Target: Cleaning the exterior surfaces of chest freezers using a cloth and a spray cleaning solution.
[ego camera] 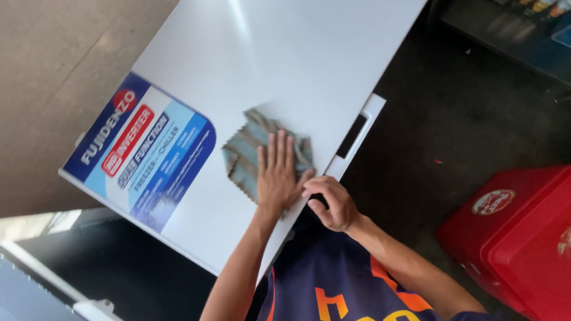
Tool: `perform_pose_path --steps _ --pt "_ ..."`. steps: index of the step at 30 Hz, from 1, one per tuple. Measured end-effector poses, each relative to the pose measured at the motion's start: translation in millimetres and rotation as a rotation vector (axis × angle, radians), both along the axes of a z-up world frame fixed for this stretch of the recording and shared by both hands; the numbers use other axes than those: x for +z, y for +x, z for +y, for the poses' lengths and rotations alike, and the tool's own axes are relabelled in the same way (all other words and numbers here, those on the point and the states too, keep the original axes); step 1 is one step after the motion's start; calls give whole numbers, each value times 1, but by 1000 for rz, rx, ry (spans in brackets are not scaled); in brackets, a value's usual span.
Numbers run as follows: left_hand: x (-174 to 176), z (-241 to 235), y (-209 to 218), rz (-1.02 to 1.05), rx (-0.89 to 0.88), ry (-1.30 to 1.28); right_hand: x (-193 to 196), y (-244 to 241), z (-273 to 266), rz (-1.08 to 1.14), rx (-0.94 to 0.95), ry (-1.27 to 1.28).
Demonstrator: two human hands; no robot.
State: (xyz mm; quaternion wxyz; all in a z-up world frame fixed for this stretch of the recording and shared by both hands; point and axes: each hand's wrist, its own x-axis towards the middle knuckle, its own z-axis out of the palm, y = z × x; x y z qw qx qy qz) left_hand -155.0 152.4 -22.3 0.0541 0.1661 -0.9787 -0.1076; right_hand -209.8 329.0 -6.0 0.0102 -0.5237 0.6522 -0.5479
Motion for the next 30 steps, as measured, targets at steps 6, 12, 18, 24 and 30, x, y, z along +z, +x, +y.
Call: perform_pose_path --steps 6,12,18,24,30 --pt "2 46 -45 -85 -480 36 -32 -41 58 -133 -428 10" --pt "-21 75 -120 -77 -573 -32 -71 -98 102 -365 -575 -6" --pt "-13 90 -202 -104 -562 -41 -84 -164 125 -404 -539 139" --pt "-49 104 -272 -104 -463 -90 -95 -224 135 -479 -387 205" --pt "-44 118 -250 70 -355 -84 -101 -247 148 -355 -300 280"
